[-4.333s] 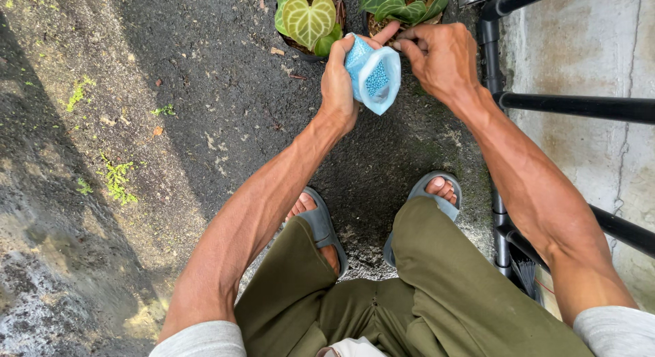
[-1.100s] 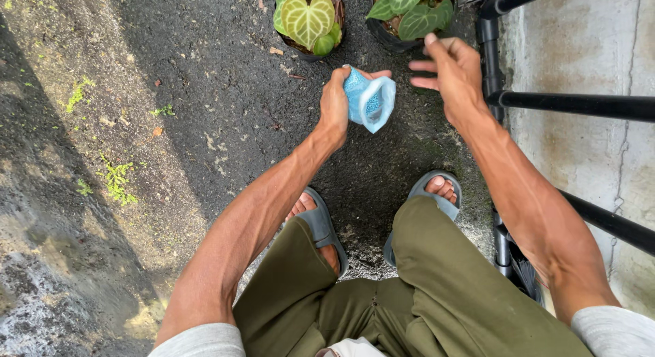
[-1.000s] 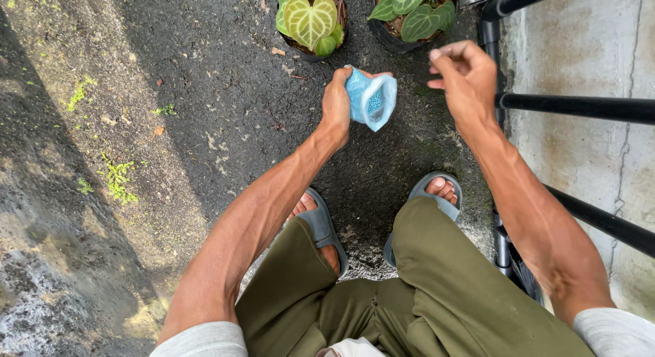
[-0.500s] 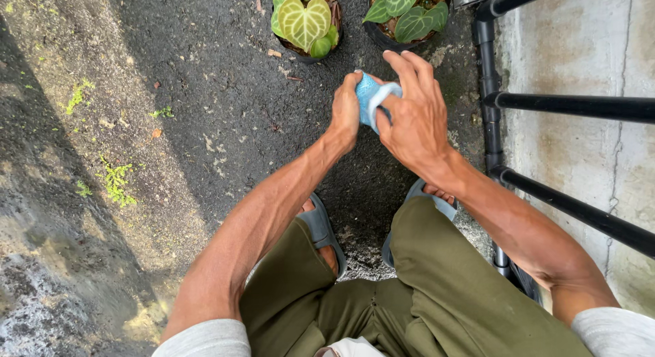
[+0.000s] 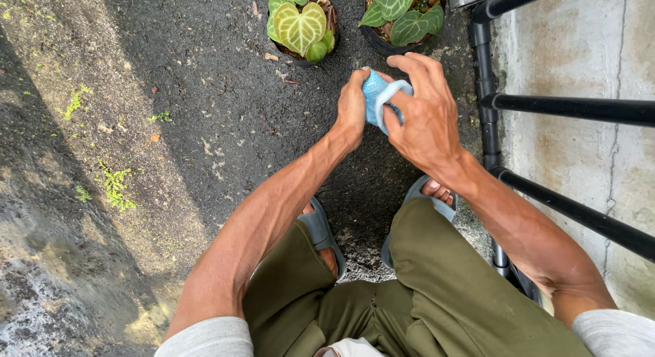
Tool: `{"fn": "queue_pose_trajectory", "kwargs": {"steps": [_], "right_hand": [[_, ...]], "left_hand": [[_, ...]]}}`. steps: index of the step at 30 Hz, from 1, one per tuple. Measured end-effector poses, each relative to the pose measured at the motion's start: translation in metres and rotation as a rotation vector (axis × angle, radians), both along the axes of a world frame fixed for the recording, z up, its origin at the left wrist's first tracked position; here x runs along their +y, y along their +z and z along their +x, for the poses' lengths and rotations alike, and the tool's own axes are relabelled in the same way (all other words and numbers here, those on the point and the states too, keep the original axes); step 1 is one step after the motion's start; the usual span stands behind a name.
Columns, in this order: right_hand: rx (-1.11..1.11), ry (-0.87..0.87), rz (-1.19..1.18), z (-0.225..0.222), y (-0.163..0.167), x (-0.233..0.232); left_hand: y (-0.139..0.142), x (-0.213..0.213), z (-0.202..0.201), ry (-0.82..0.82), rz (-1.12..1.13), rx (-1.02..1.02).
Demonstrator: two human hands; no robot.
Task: The person scoops blue granular fertilizer from a small blue container and sprinkles it by hand into the soil of two potted plants. The person repeats this process for each pot, ensuring the granules are distributed around the base of the plants.
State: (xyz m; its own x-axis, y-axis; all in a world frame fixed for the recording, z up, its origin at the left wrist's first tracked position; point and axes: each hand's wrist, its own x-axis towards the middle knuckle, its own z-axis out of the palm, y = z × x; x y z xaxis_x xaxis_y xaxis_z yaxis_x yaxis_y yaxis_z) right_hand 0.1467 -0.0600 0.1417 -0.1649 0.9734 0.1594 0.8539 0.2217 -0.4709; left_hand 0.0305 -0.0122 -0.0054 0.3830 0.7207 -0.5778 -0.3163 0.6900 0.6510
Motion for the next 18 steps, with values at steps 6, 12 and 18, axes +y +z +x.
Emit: {"fn": "queue_pose_trajectory", "kwargs": {"steps": [6,12,18], "right_hand": [[0.335,-0.112,-0.096,0.028,0.020,-0.009],[0.656,-0.326,-0.025,0.070,0.010,-0.006],[0.601,-0.367,-0.115,0.083,-0.020,0.008]], "left_hand": [[0.017,0.006,0.003,-0.111,0.079,-0.078],[0.029,0.019,0.021,-0.140,0.297,-0.167],[0.037,0.031,0.030,-0.081,0.238,-0.181]]}}
